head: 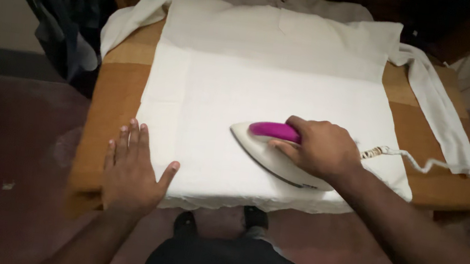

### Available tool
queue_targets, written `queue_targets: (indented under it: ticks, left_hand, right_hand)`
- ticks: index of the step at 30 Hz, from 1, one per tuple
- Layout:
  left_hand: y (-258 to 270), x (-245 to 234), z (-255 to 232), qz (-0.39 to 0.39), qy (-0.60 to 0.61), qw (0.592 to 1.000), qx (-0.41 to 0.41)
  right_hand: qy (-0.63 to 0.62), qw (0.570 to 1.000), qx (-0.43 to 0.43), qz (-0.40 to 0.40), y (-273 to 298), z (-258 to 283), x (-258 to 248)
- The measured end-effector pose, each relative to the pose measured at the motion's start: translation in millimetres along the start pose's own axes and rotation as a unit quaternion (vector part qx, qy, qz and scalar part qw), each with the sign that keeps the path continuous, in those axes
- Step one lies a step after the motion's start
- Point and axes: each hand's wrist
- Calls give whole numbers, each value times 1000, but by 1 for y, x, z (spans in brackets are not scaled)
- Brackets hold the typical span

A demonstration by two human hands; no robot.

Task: The person buttons a white long-sleeved shirt laid on a wooden table, then irons the front placket and body using a pink and white electric iron. They repeatedly smooth the fabric with their hands and reposition the shirt to continue ironing different sections of the front.

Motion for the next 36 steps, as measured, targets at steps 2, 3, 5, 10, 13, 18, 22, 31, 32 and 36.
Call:
queue_targets:
  ticks: [2,3,5,10,13,18,22,31,32,36]
  left_hand:
    - [2,-1,0,-17,7,1000,-6]
    - [4,-2,1,-15,5,1000,-9]
    - [6,-4,6,-12,0,1000,-16]
    - [17,-5,15,-18,-6,999,-47]
    - [16,-5,22,-24,-6,998,-50]
    - [20,-2,21,-36,8,997,-66]
    - [23,-3,23,-54,11,997,-60]
    - [35,0,40,-57,-2,996,-69]
    - [36,0,41,-52,-9,996,-68]
    - [40,-2,41,-71,14,994,-80]
  right_hand:
    - [-25,993,-113,-27,-1,5,-4]
    - [-4,989,-146,-4,-1,7,-7]
    - [39,976,-212,40,-4,16,-11]
    - [19,999,-39,24,-20,55,-14]
    - [25,981,-194,13,-23,68,-19]
    - [-1,996,-72,43,-36,114,-27]
    - [26,985,-162,46,-46,130,-35]
    - [30,972,-232,5,-68,143,-32]
    - [35,970,-240,14,-70,145,-32]
    - [-26,997,-73,-8,-90,159,-36]
Point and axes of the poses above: each hand's wrist, its own y-axis away from the middle knuckle, its own x-axis out of the palm, z = x × y, and after that the axes turned 3 degrees about x, right-handed
